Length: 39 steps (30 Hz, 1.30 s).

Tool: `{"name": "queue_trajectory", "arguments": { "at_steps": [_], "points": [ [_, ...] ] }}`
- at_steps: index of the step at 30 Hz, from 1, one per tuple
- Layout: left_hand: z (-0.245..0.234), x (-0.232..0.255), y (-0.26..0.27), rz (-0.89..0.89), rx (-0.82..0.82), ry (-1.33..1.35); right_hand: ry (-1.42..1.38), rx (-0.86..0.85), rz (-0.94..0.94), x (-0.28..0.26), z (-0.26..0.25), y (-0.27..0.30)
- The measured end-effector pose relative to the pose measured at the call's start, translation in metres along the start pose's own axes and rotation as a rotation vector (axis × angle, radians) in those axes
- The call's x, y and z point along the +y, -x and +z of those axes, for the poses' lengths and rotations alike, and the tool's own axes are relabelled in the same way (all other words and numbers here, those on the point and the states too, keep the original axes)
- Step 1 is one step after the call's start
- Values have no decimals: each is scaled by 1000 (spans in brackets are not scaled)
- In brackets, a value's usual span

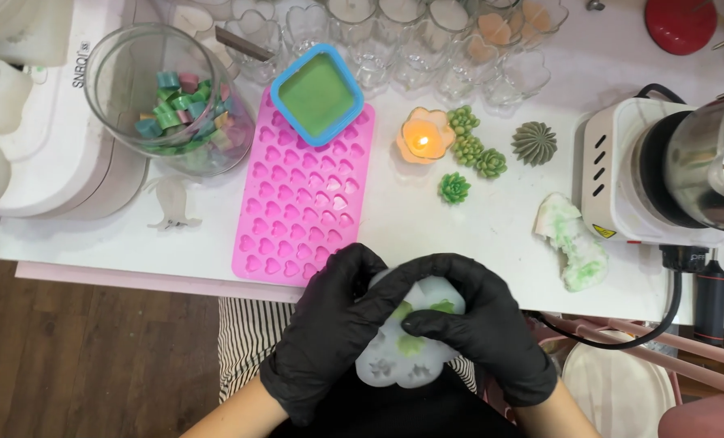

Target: Unmolding wax decorative shapes and preparing wax cubes for melting in a melting pot.

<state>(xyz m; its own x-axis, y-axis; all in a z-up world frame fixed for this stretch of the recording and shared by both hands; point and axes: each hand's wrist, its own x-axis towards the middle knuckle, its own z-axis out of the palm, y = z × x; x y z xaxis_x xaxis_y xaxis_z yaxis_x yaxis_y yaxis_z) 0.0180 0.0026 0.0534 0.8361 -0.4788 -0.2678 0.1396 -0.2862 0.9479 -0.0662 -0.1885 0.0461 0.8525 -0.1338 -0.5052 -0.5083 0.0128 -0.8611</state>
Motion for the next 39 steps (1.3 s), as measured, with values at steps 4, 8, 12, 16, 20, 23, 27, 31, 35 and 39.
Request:
{"name": "queue_trajectory", "arguments": {
  "at_steps": [4, 8, 12, 16, 20, 23, 27, 31, 35, 39],
  "points": [
    [-5, 3, -1, -234, -117, 345, -199, 12, 44, 10, -5, 5],
    [-4, -5, -1, -407, -220, 859, -234, 0, 40, 11, -2, 6],
    [-5, -3, -2, -406, -267, 873, -234, -33, -29, 22, -3, 9],
    [-5, -1, 0, -457, -337, 985, -334, -48, -21, 25, -2, 11],
    [-1, -4, 0, -425, -303, 918, -401, -85, -22, 29, -5, 9],
    [3, -7, -1, -427, -279, 914, -473, -87, 7, 33, -6, 5],
    [5, -11, -2, -382, -197, 835, -454, -125, -14, 36, -9, -2],
    [2, -8, -1, -377, -168, 812, -432, -194, -46, 39, -13, -6],
    [1, -14, -3, -237, -175, 822, -362, 22, 66, 30, -4, -6],
    [-4, -13, -6, -233, -180, 745, -263, -98, -37, 45, -10, -18]
  ]
}}
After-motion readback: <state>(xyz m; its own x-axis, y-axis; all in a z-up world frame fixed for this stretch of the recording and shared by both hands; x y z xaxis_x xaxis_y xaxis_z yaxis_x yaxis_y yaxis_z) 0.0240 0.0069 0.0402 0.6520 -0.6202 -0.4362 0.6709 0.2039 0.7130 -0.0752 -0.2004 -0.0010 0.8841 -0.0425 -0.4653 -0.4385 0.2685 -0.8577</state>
